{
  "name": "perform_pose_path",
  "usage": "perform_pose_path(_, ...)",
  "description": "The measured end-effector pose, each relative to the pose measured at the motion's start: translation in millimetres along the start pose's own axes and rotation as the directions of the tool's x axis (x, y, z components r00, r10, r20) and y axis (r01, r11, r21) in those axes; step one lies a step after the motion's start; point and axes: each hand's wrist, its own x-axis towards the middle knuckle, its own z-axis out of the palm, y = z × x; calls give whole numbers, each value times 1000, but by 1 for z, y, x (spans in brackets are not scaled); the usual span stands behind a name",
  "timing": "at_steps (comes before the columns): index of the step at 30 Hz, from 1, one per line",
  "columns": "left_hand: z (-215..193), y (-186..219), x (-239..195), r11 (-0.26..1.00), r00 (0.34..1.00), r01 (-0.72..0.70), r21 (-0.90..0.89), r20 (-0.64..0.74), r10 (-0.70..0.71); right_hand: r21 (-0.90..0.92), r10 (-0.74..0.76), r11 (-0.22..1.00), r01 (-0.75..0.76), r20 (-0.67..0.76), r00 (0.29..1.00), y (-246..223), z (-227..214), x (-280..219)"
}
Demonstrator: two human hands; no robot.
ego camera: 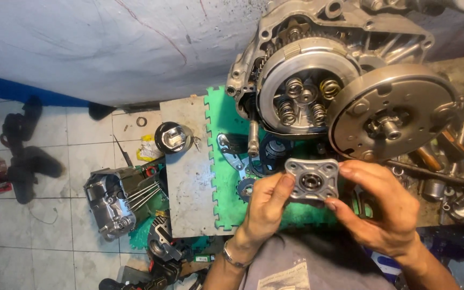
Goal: The person assembles a motorcycle clutch on an engine mounted at a workbench. They fit a clutch plate onto the hub, install a spring, pick up a small bearing plate from the bench, align it with the clutch assembly, and press the clutch components together by hand.
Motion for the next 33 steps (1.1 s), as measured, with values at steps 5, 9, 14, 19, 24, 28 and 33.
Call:
perform_pose_path(5, 12, 45, 5, 994, 989, -84, 72, -118, 92, -67, 8, 998, -7, 10, 1000, -12, -9, 18)
perform_pose_path(9, 17, 87, 11, 880, 930, -194, 433, -205, 306, -261, -173, 947, 186, 71, 982, -1, -30, 23)
perform_pose_path(14, 7, 125, 38, 542, 773, -234, 807, -184, 608, -518, -228, 831, 204, 18, 974, 6, -53, 52)
perform_pose_path(19, -4, 134, 69, 522, 805, -253, 814, -122, 581, -498, -59, 865, 67, 32, 998, 18, -41, 60)
perform_pose_path(24, -7, 135, 82, 561, 851, -235, 794, -111, 514, -419, 4, 908, 5, 21, 1000, 30, -43, 46)
perform_pose_path(28, -7, 141, 82, 560, 865, -235, 795, -92, 494, -458, -69, 885, 86, 54, 996, 13, -35, 69)
perform_pose_path(33, -12, 148, 86, 422, 854, -337, 842, 84, 514, -576, -32, 814, 78, 89, 995, 20, -34, 63)
